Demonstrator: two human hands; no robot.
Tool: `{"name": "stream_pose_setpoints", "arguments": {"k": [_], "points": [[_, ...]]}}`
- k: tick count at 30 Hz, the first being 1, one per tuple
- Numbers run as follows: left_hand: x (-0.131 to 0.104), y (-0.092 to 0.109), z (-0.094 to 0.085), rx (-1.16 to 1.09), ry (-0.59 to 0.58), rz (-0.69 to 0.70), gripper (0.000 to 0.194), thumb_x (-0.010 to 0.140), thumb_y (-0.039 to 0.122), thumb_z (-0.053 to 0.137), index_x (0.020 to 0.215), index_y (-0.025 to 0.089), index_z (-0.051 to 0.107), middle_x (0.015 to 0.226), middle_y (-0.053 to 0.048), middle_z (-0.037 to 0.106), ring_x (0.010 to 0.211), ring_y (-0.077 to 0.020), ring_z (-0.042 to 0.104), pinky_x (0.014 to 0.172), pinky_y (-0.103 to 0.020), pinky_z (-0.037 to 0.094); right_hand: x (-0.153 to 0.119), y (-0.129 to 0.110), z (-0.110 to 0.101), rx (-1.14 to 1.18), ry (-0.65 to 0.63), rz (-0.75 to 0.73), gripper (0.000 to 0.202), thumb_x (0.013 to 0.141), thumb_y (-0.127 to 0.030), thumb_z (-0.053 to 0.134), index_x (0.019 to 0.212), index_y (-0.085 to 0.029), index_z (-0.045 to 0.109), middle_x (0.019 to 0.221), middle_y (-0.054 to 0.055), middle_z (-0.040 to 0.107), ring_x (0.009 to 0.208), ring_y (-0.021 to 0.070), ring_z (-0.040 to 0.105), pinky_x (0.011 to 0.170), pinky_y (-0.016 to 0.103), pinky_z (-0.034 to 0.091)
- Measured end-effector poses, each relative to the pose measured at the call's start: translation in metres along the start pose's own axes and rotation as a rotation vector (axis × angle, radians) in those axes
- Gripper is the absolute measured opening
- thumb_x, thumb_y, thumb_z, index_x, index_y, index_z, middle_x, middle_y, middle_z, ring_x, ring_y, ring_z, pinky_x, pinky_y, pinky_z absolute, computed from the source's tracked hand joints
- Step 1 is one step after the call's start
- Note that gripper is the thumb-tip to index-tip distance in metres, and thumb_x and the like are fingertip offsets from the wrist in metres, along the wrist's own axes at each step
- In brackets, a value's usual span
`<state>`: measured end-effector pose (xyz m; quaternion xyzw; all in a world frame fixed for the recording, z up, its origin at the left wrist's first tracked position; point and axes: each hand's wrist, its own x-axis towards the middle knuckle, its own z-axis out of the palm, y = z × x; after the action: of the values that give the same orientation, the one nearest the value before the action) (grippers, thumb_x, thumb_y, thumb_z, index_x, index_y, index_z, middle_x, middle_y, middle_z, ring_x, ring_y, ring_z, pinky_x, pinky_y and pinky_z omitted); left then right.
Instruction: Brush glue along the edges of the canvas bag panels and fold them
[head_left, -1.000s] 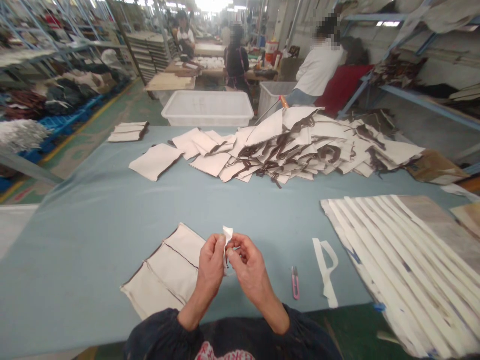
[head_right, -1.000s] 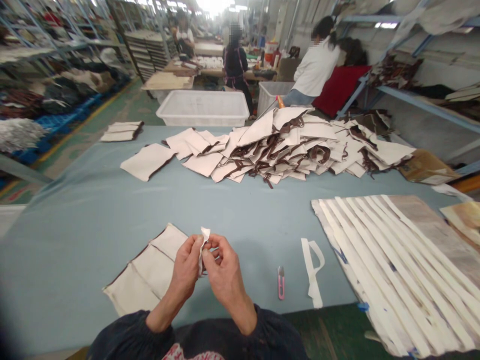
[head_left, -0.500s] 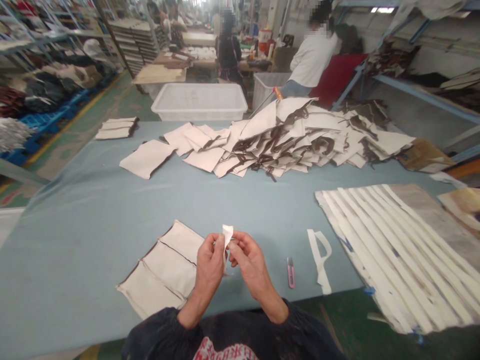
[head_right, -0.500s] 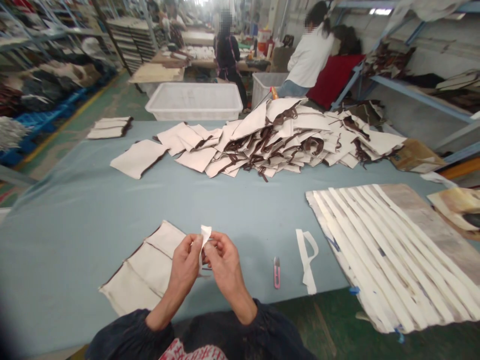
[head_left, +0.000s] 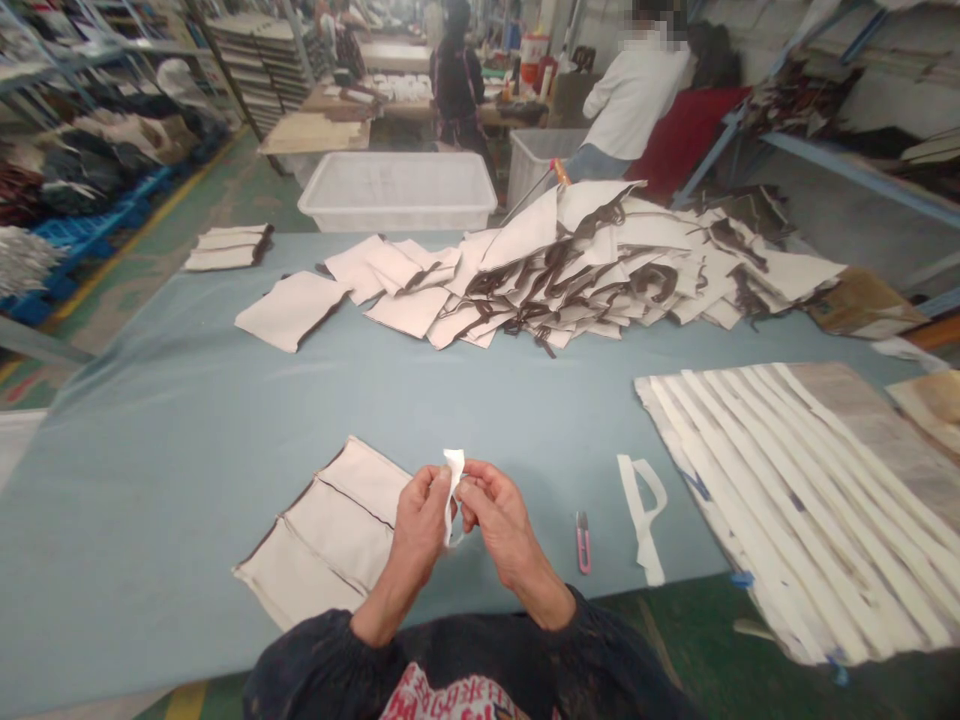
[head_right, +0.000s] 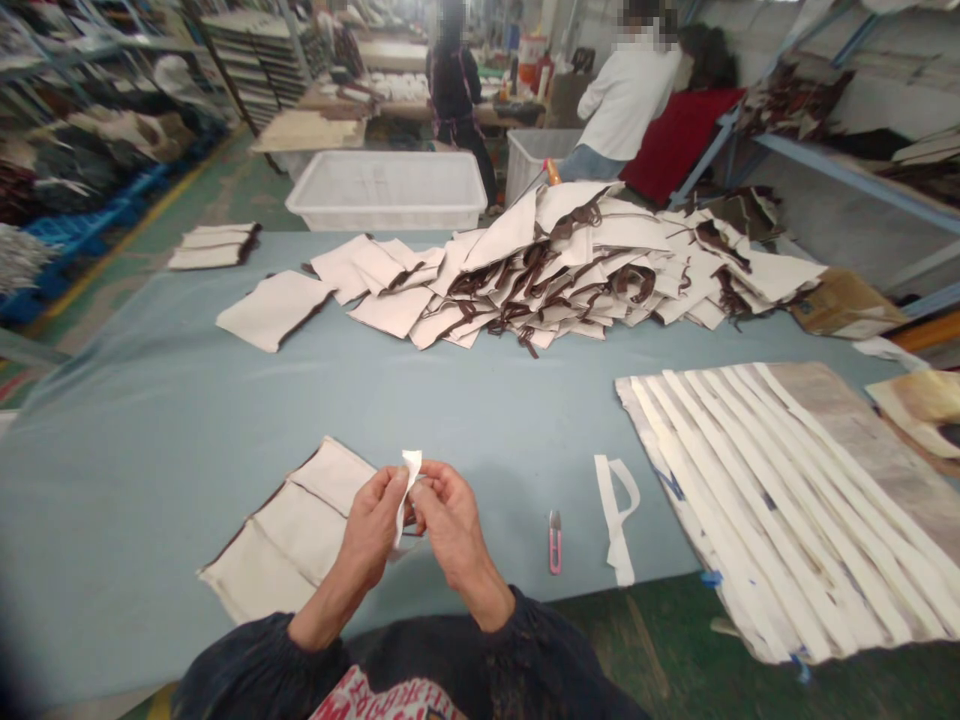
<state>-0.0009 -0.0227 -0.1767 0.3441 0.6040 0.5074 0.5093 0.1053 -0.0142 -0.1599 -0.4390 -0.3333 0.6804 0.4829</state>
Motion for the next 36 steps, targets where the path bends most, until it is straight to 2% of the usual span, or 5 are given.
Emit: {"name": "stream_pose_setpoints", "arguments": {"k": [5, 16, 24, 31, 36], "points": [[-0.002, 0.010, 0.003, -0.140, -0.081, -0.161, 0.048, 0.079, 0.065, 0.069, 0.071, 0.022, 0.050, 0.044, 0.013, 0.034, 0.037, -0.0058, 0.023, 0.036, -0.019, 0.019, 0.007, -0.007, -0.006, -0.123, 0.018, -0.053, 0.035, 0.077, -0.047, 0.075, 0.093, -0.016, 0.072, 0.062, -0.004, 0.057, 0.053, 0.0096, 0.047, 0.051, 0.022, 0.041], [0.002, 0.005, -0.002, -0.036, 0.003, -0.013, 0.049, 0.079, 0.065, 0.071, 0.073, 0.018, 0.058, 0.054, 0.006, 0.050, 0.048, -0.0081, 0.041, 0.045, -0.019, 0.032, 0.013, -0.005, 0.003, -0.005, 0.105, 0.029, 0.049, 0.067, -0.056, 0.086, 0.089, -0.017, 0.067, 0.062, -0.004, 0.061, 0.053, 0.0100, 0.052, 0.049, 0.021, 0.042], [0.006, 0.030, -0.021, -0.059, -0.193, -0.073, 0.047, 0.077, 0.061, 0.076, 0.072, 0.019, 0.056, 0.048, 0.008, 0.053, 0.038, -0.0064, 0.039, 0.039, -0.018, 0.031, 0.004, 0.000, -0.010, 0.062, -0.158, 0.300, 0.071, 0.069, -0.083, 0.069, 0.090, -0.015, 0.067, 0.075, 0.002, 0.065, 0.057, 0.0096, 0.053, 0.049, 0.020, 0.042], [0.013, 0.028, -0.030, -0.626, -0.296, -0.457, 0.022, 0.085, 0.025, 0.072, 0.075, 0.018, 0.053, 0.042, 0.015, 0.031, 0.032, -0.0026, 0.022, 0.036, -0.014, 0.023, 0.002, 0.014, -0.010, -0.189, -0.124, -0.046, 0.036, 0.077, -0.043, 0.075, 0.103, -0.018, 0.070, 0.088, 0.003, 0.068, 0.073, 0.0147, 0.058, 0.063, 0.026, 0.046], [0.000, 0.022, -0.027, -0.673, -0.365, -0.549, 0.014, 0.084, 0.008, 0.061, 0.075, 0.016, 0.053, 0.047, 0.014, 0.023, 0.033, -0.0021, 0.017, 0.036, -0.014, 0.019, 0.004, 0.018, -0.010, -0.359, -0.047, -0.168, 0.034, 0.085, -0.044, 0.065, 0.104, -0.018, 0.071, 0.095, 0.007, 0.071, 0.084, 0.0198, 0.063, 0.071, 0.030, 0.049]]}}
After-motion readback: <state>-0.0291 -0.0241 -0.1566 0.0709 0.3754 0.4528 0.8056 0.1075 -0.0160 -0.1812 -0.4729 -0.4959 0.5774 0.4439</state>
